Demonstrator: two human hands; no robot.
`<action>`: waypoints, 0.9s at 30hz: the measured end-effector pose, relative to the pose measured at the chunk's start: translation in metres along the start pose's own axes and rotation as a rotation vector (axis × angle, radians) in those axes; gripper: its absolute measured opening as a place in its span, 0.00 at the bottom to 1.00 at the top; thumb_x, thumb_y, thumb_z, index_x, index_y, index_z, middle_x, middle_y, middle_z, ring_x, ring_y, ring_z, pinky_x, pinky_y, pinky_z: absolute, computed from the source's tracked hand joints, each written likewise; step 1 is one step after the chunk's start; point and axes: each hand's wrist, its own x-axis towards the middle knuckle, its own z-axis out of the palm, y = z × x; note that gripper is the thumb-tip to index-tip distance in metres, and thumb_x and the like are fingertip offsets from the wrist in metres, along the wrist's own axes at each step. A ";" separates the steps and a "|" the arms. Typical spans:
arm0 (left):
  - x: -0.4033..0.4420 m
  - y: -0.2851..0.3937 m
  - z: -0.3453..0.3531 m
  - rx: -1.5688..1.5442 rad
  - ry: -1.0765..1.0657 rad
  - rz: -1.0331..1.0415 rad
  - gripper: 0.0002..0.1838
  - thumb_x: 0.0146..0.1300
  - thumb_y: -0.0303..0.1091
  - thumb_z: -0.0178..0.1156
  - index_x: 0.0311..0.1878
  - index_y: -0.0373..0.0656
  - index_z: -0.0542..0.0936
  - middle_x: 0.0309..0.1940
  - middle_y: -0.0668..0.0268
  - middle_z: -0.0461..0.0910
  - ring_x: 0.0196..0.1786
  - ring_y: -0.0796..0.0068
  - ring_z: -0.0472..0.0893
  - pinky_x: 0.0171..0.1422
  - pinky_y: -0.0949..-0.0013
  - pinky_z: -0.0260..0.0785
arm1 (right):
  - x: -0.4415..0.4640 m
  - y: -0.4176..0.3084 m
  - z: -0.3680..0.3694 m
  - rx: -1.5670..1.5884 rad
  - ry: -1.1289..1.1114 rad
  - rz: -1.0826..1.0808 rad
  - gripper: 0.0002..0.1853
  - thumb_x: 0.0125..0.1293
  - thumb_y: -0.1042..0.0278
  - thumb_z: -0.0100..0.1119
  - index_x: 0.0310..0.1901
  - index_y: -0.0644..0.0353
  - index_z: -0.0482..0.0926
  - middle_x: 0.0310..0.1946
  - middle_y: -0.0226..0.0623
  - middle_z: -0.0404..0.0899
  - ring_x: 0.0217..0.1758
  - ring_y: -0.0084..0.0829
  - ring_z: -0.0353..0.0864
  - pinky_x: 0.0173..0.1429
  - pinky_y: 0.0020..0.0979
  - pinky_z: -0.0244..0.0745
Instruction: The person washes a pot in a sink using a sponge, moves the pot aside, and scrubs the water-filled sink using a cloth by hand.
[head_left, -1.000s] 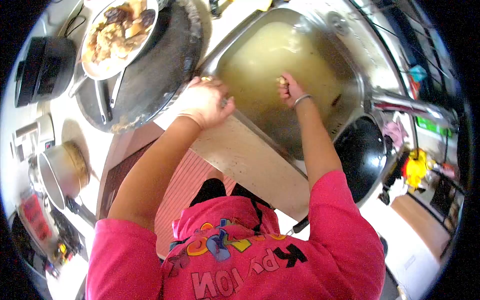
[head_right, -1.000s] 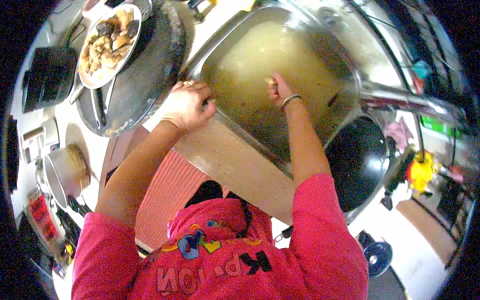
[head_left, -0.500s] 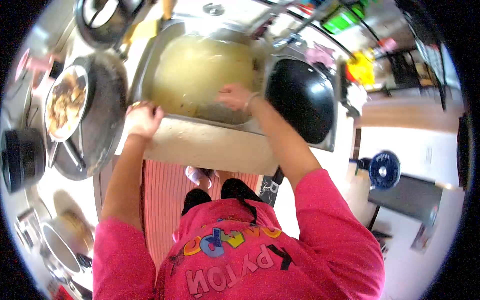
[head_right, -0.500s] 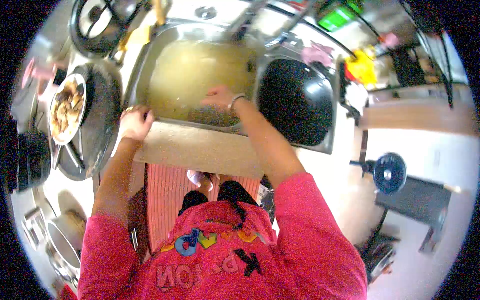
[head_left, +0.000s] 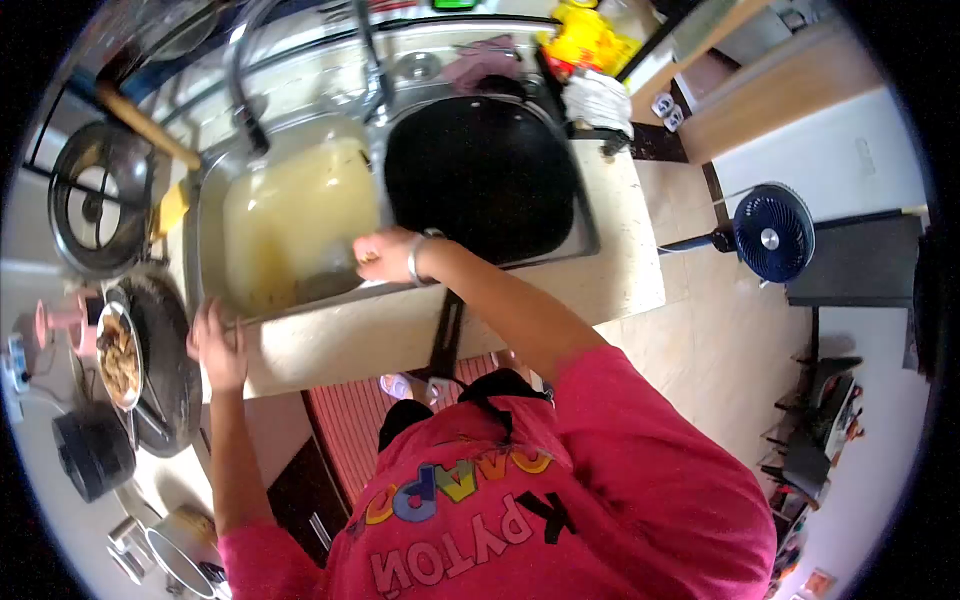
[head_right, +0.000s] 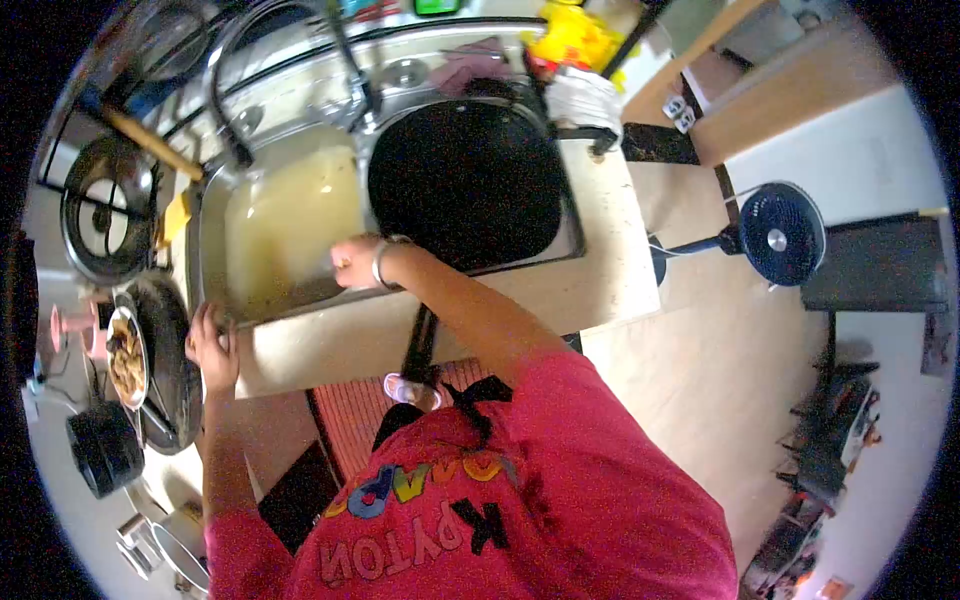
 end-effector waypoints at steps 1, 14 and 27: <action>-0.019 -0.005 0.001 0.084 0.006 0.006 0.29 0.67 0.42 0.55 0.70 0.48 0.66 0.68 0.56 0.66 0.70 0.55 0.65 0.73 0.44 0.46 | -0.023 0.022 -0.012 -0.041 -0.030 -0.003 0.13 0.60 0.57 0.61 0.37 0.59 0.78 0.33 0.44 0.81 0.37 0.43 0.81 0.44 0.39 0.74; -0.211 0.132 -0.060 0.503 -0.841 -0.707 0.33 0.56 0.40 0.66 0.66 0.46 0.70 0.73 0.59 0.56 0.73 0.56 0.60 0.69 0.45 0.54 | -0.271 0.305 -0.209 -0.097 0.683 0.396 0.15 0.60 0.55 0.57 0.37 0.61 0.78 0.39 0.51 0.82 0.46 0.52 0.81 0.52 0.49 0.74; -0.220 0.173 -0.083 0.232 -0.717 -0.716 0.25 0.56 0.39 0.67 0.58 0.49 0.76 0.70 0.54 0.58 0.72 0.50 0.61 0.67 0.39 0.55 | -0.180 0.567 -0.250 -0.438 0.540 0.762 0.20 0.66 0.47 0.55 0.44 0.55 0.84 0.41 0.42 0.85 0.45 0.44 0.85 0.52 0.40 0.78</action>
